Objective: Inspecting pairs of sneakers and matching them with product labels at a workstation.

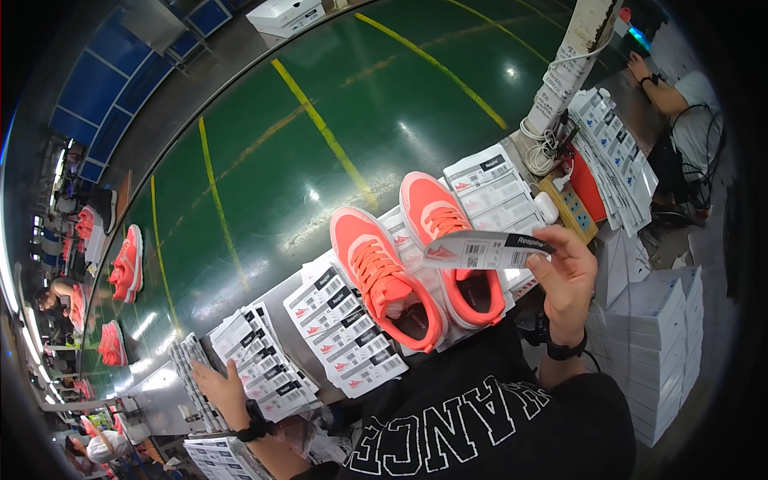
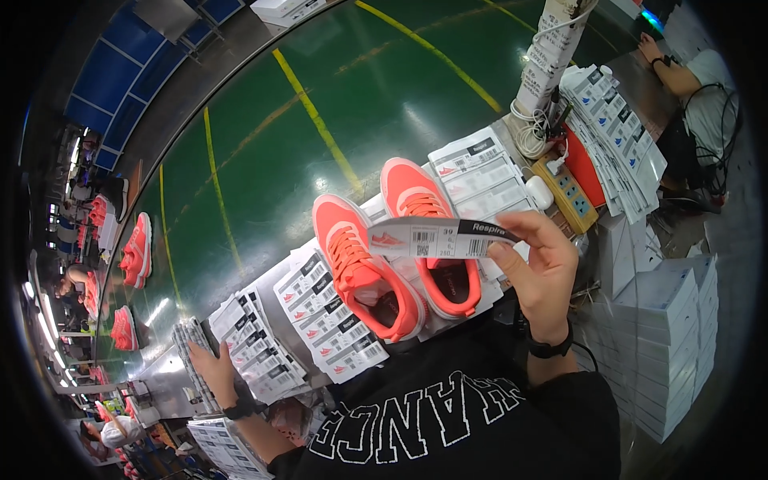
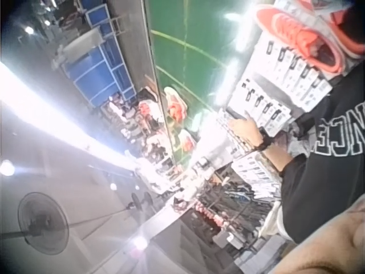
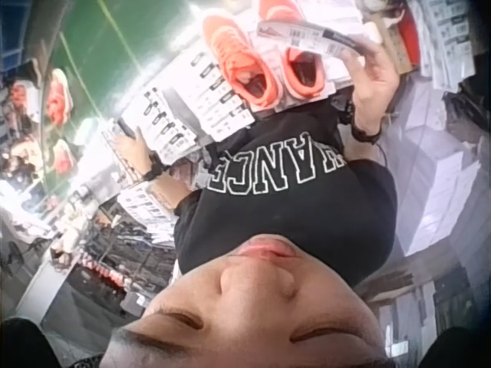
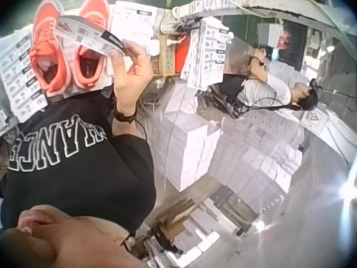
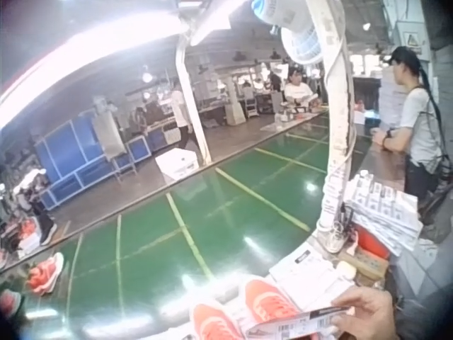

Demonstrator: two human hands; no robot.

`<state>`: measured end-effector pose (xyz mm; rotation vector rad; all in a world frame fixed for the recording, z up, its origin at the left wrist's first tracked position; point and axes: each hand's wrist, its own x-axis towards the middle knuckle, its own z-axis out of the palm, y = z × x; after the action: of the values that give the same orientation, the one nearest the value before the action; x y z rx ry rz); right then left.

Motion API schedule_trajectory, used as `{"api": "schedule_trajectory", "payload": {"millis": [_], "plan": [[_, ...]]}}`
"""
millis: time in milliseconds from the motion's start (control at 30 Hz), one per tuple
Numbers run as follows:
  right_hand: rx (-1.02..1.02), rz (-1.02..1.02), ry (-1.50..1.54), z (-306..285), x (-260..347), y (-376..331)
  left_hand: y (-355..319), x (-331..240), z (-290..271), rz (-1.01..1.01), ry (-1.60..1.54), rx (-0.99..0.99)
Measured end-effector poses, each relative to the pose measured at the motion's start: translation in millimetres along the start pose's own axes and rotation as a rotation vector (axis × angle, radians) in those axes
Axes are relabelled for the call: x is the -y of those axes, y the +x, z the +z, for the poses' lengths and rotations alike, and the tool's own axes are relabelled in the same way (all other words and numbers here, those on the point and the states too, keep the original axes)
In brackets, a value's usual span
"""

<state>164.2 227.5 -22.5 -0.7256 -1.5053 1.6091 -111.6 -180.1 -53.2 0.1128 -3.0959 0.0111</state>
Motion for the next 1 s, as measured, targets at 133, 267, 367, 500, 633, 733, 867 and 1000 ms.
{"api": "schedule_trajectory", "payload": {"millis": [133,267,367,500,633,733,867,1000], "plan": [[0.050,-0.085,-0.138,-7.1,-4.4,6.8,-31.0,-71.8,-16.9,0.415,-0.655,0.173],[0.087,-0.156,-0.058,-17.9,-23.8,7.9,-82.2,-159.3,-44.0,0.693,-0.657,0.350],[0.034,-0.093,0.034,-13.8,-32.7,7.0,-99.3,-199.5,-38.9,0.773,-0.708,0.455],[0.237,0.022,-0.002,-12.2,-44.5,5.4,-119.3,-218.6,-6.6,0.615,-0.780,0.457],[0.427,-0.047,-0.283,-2.7,-51.4,13.8,-120.1,-221.3,-0.9,0.663,-0.697,0.359],[0.546,0.021,-0.590,10.5,-44.2,28.7,-113.2,-227.9,-1.1,0.812,-0.616,0.231],[0.695,-0.117,-0.724,15.4,-61.9,49.6,-108.2,-236.2,14.4,0.743,-0.824,0.524],[0.634,-0.058,-0.607,20.1,-61.0,53.7,-102.8,-241.7,14.9,0.796,-0.874,0.504]]}}
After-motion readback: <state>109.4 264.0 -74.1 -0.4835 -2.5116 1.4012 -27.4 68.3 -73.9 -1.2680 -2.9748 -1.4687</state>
